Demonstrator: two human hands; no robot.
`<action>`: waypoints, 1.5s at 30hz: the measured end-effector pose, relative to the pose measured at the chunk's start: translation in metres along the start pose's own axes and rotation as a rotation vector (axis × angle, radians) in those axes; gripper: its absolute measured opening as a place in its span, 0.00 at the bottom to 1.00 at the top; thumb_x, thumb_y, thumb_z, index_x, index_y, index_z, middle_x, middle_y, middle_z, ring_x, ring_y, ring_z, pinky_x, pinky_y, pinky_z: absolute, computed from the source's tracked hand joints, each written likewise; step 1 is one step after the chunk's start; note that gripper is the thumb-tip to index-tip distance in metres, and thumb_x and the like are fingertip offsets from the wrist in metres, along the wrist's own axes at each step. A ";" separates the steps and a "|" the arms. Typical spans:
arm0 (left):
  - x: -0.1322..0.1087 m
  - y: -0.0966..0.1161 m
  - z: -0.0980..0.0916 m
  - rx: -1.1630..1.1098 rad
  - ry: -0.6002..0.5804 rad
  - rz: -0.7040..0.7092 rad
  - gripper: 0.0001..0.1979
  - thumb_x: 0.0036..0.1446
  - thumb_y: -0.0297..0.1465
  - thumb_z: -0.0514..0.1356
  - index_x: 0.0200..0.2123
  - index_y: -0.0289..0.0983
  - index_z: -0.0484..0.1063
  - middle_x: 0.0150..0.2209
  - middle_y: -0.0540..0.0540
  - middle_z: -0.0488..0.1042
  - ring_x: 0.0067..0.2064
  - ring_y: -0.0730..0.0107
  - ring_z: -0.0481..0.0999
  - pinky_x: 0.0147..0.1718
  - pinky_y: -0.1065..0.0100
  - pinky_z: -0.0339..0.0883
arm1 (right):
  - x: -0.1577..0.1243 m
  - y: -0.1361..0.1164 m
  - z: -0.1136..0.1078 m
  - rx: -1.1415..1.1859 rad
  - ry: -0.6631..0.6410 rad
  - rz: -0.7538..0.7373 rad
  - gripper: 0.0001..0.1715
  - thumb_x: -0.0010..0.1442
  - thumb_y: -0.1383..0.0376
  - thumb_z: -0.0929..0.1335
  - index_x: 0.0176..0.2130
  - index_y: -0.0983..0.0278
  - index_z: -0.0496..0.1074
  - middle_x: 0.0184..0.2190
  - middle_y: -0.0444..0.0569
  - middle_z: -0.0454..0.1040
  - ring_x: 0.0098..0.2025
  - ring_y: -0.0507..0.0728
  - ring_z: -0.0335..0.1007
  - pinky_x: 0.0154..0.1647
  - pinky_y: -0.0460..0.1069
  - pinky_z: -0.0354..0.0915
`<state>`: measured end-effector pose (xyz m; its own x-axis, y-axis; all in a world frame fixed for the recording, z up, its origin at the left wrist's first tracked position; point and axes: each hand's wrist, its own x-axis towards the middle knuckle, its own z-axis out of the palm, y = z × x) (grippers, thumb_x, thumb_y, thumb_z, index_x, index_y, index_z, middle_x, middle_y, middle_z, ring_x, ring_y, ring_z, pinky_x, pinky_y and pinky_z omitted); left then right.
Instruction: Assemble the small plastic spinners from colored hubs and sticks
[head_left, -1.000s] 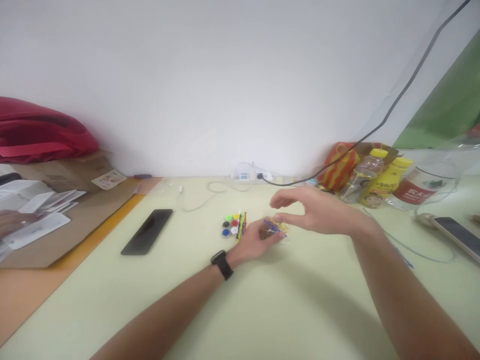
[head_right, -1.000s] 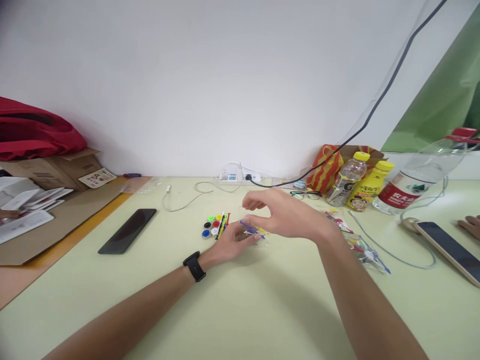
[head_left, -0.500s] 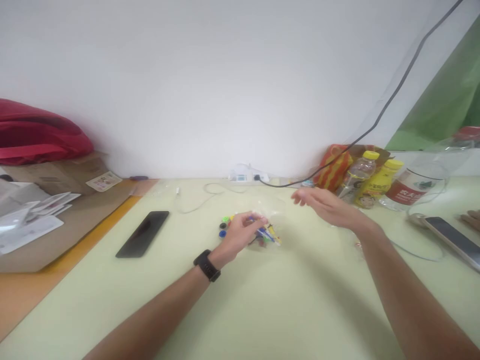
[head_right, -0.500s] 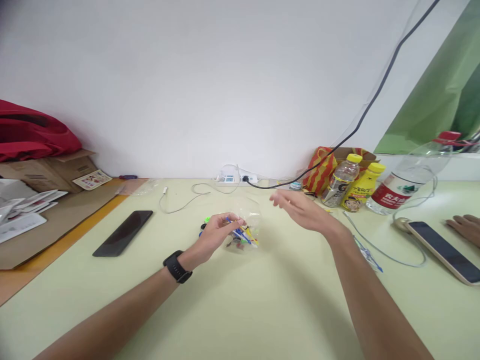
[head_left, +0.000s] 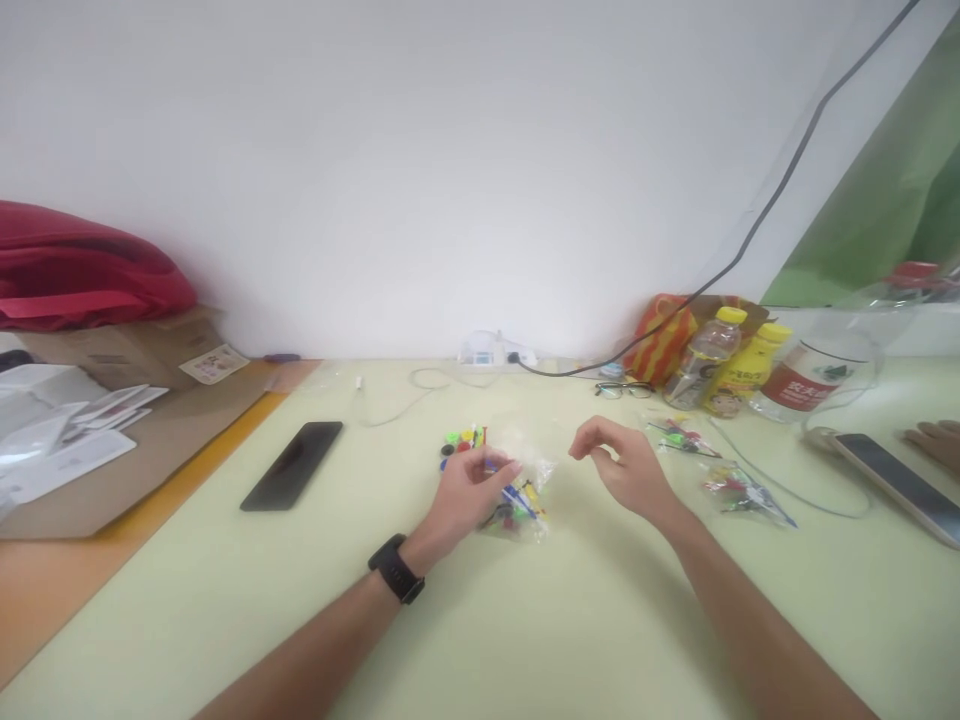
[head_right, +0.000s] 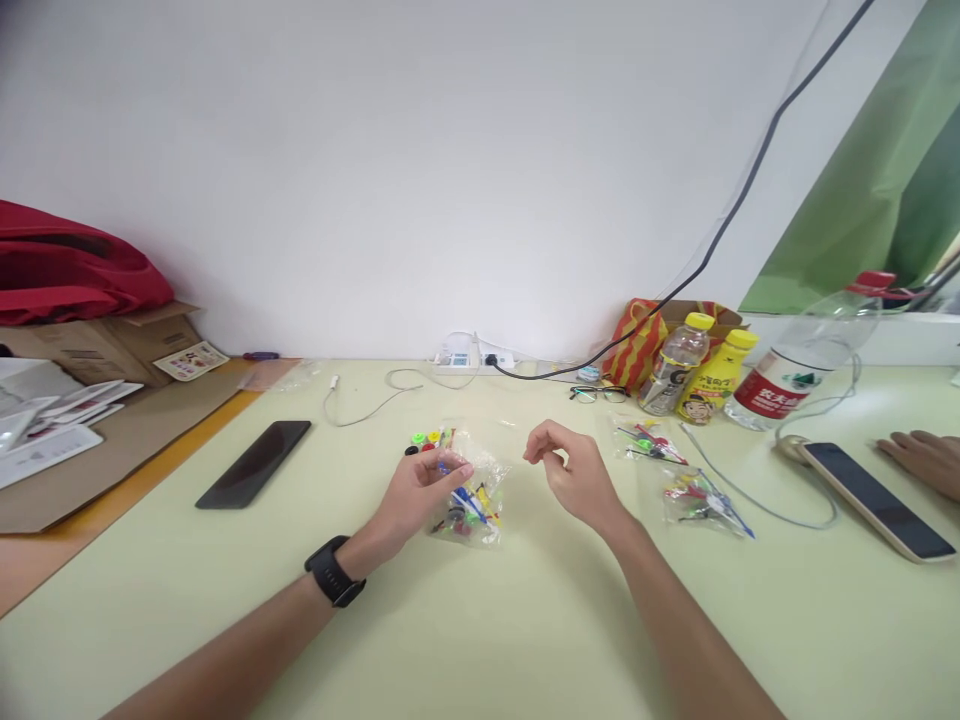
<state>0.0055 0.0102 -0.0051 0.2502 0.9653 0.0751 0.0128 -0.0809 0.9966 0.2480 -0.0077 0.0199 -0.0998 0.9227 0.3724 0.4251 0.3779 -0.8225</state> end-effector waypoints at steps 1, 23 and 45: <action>0.001 -0.003 -0.001 -0.004 0.012 0.015 0.15 0.52 0.40 0.72 0.32 0.34 0.78 0.32 0.45 0.78 0.34 0.67 0.77 0.34 0.69 0.72 | -0.001 0.003 0.002 0.039 0.040 0.019 0.12 0.49 0.72 0.61 0.32 0.60 0.70 0.29 0.47 0.77 0.34 0.59 0.74 0.37 0.53 0.68; 0.001 -0.009 -0.004 0.005 0.025 0.048 0.15 0.53 0.39 0.71 0.36 0.34 0.77 0.34 0.45 0.76 0.35 0.67 0.75 0.34 0.68 0.69 | -0.004 0.024 0.019 0.393 -0.154 0.077 0.17 0.69 0.55 0.63 0.51 0.62 0.72 0.38 0.51 0.76 0.38 0.58 0.73 0.41 0.53 0.69; 0.001 0.001 -0.011 -0.009 -0.050 0.087 0.14 0.54 0.38 0.72 0.38 0.35 0.79 0.32 0.47 0.77 0.35 0.68 0.76 0.38 0.68 0.70 | -0.009 0.006 0.031 0.375 -0.134 0.154 0.15 0.59 0.54 0.75 0.37 0.63 0.79 0.31 0.47 0.77 0.34 0.55 0.73 0.39 0.50 0.69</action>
<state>-0.0049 0.0140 -0.0038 0.2975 0.9412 0.1602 -0.0201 -0.1616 0.9866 0.2232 -0.0117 -0.0014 -0.1871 0.9629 0.1945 0.0901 0.2140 -0.9727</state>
